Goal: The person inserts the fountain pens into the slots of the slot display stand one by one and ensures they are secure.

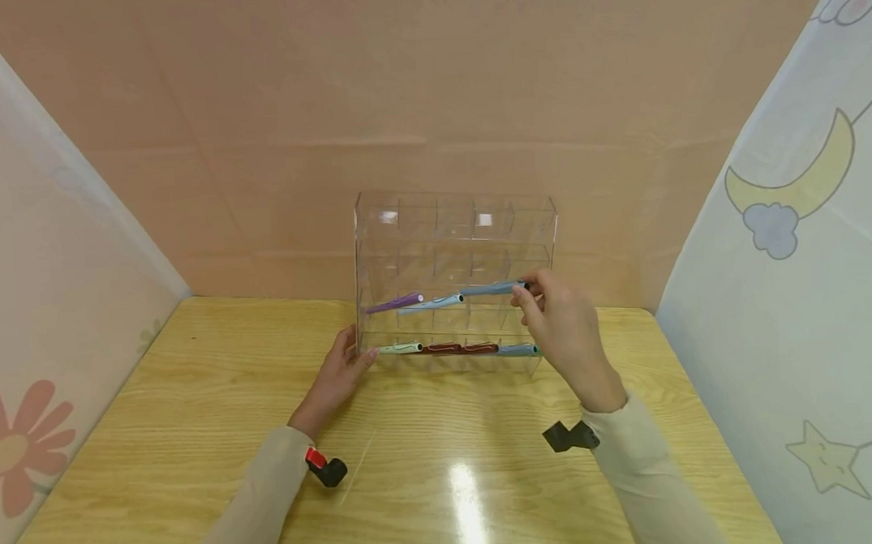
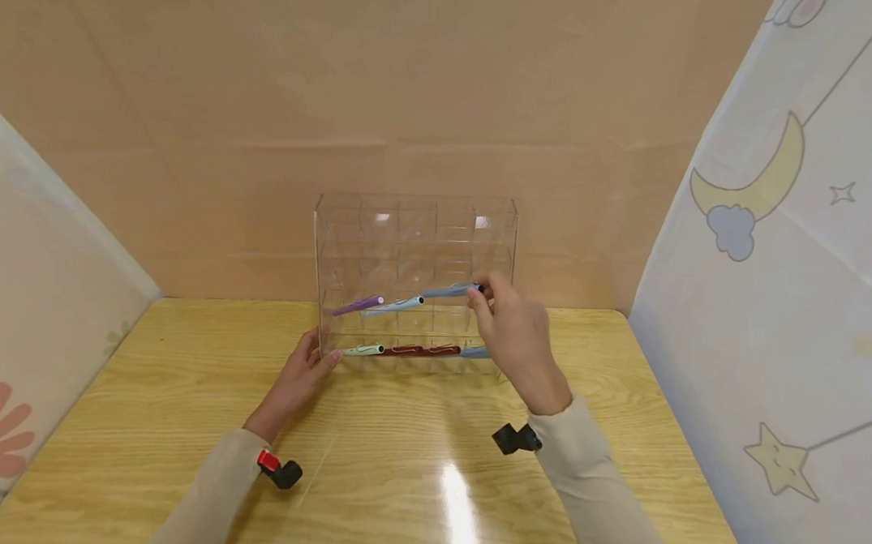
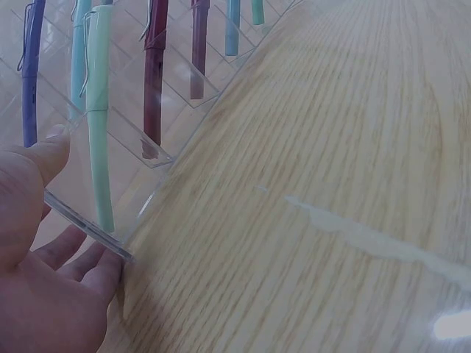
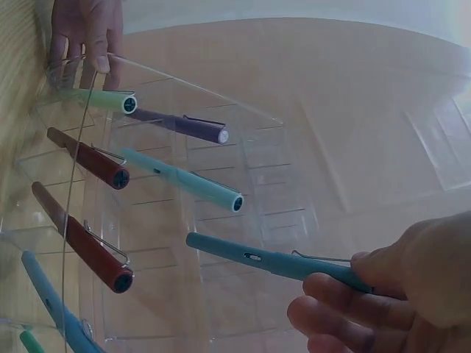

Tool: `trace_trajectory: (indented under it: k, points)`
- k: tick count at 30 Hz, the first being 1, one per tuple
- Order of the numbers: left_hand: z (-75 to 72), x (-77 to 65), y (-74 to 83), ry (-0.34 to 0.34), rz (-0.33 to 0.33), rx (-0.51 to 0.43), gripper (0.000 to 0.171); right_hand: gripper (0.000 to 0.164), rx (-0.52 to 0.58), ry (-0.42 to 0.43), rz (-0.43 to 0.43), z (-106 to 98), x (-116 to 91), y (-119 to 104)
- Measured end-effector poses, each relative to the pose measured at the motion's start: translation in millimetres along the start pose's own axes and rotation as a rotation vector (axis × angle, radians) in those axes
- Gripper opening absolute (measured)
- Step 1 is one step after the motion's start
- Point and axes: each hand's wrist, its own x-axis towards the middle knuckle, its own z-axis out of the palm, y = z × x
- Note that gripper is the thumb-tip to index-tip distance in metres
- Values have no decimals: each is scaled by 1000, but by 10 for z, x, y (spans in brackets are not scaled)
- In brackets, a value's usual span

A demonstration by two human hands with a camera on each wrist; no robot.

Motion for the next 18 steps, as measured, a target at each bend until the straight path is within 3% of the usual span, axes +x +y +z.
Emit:
trace_trajectory:
  k: [18]
  points:
    - [3,-8,3,-7,8,-6,72,22,-9,-128,66,290,81,87]
